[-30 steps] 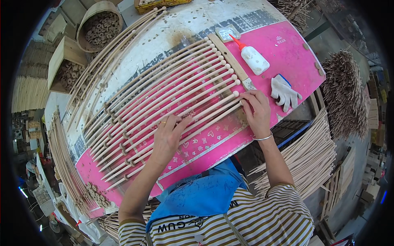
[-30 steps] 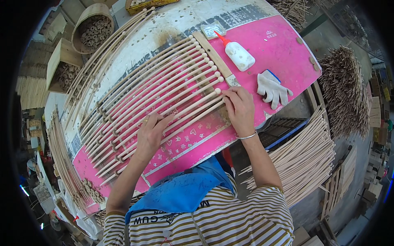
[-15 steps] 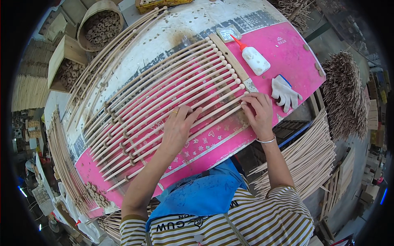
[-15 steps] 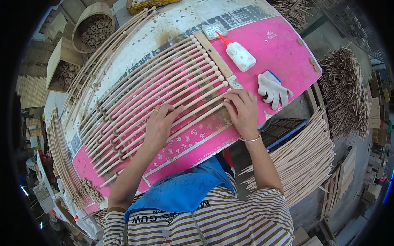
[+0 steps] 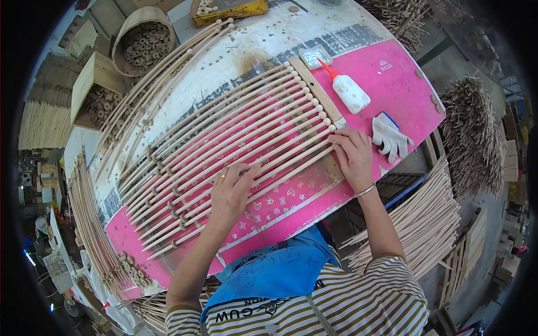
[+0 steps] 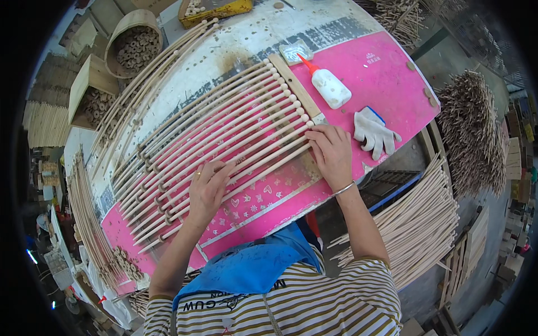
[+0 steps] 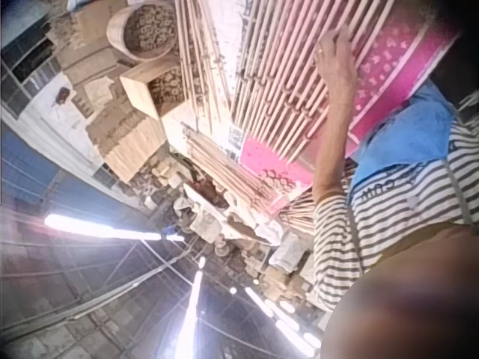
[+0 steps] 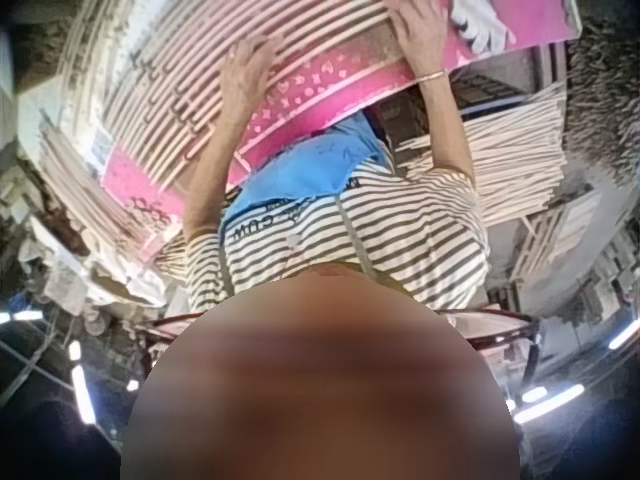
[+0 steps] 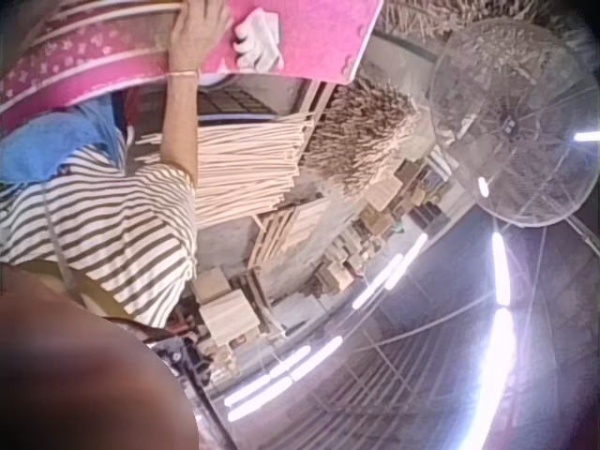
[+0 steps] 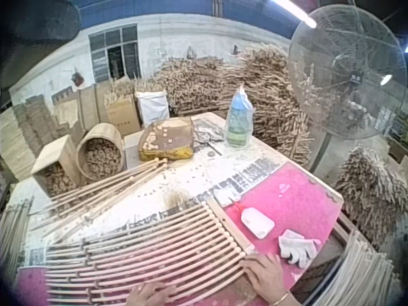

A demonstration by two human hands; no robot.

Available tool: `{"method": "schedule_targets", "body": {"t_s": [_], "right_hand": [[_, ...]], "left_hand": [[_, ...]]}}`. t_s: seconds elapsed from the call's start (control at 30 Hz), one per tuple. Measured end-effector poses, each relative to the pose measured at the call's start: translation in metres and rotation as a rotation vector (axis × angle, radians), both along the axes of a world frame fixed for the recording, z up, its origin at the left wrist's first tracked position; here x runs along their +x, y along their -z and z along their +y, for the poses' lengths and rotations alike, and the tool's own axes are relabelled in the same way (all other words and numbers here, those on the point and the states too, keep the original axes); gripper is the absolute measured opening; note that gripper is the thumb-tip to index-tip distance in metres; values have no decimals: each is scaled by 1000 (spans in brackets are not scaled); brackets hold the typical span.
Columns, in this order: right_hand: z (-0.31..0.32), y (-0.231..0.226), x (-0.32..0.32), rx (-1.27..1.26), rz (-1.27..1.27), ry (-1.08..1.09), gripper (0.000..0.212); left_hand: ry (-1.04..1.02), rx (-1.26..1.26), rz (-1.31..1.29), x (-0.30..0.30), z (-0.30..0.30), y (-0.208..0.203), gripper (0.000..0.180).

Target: Assemble a wooden lattice structure by inserting dowels through round spacers and applying glue.

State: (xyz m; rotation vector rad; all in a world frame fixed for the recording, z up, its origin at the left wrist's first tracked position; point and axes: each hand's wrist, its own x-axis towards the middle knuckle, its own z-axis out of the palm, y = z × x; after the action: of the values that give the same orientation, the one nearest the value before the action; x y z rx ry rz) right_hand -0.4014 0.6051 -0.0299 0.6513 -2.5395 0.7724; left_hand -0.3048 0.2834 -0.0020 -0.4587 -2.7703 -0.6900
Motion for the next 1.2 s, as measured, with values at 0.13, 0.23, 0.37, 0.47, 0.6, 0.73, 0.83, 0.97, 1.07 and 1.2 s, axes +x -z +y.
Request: {"method": "schedule_targets", "body": {"t_s": [0.13, 0.23, 0.37, 0.47, 0.6, 0.73, 0.83, 0.97, 1.07, 1.2], "right_hand": [[-3, 3, -10, 31, 43, 88, 21], [-11, -10, 2, -51, 43, 110, 18], [-39, -15, 54, -296, -153, -55, 15], [-56, -13, 89, -382, -337, -118, 16], [-64, -2, 97, -388, -408, -69, 16], [-68, -3, 92, -211, -312, -100, 19], [-68, -2, 93, -165, -316, -72, 20], [-68, -1, 96, -120, -332, -70, 22], [-65, 0, 98, -101, -339, -64, 24], [-66, -2, 97, -95, -297, -75, 21]], "left_hand": [[-37, 7, 54, -7, -26, -7, 44], [-102, -5, 87, -32, -69, -1, 45], [-315, -104, 111, -87, -158, 5, 52], [-446, -175, 88, -122, -225, 17, 55], [-641, -356, 26, -160, -286, 38, 61], [-673, -417, -59, -185, -329, 53, 55], [-688, -538, -27, -199, -328, 49, 46], [-701, -541, -160, -211, -327, 37, 41], [-693, -426, -123, -215, -342, 42, 33], [-655, -328, -187, -211, -369, 41, 24]]}}
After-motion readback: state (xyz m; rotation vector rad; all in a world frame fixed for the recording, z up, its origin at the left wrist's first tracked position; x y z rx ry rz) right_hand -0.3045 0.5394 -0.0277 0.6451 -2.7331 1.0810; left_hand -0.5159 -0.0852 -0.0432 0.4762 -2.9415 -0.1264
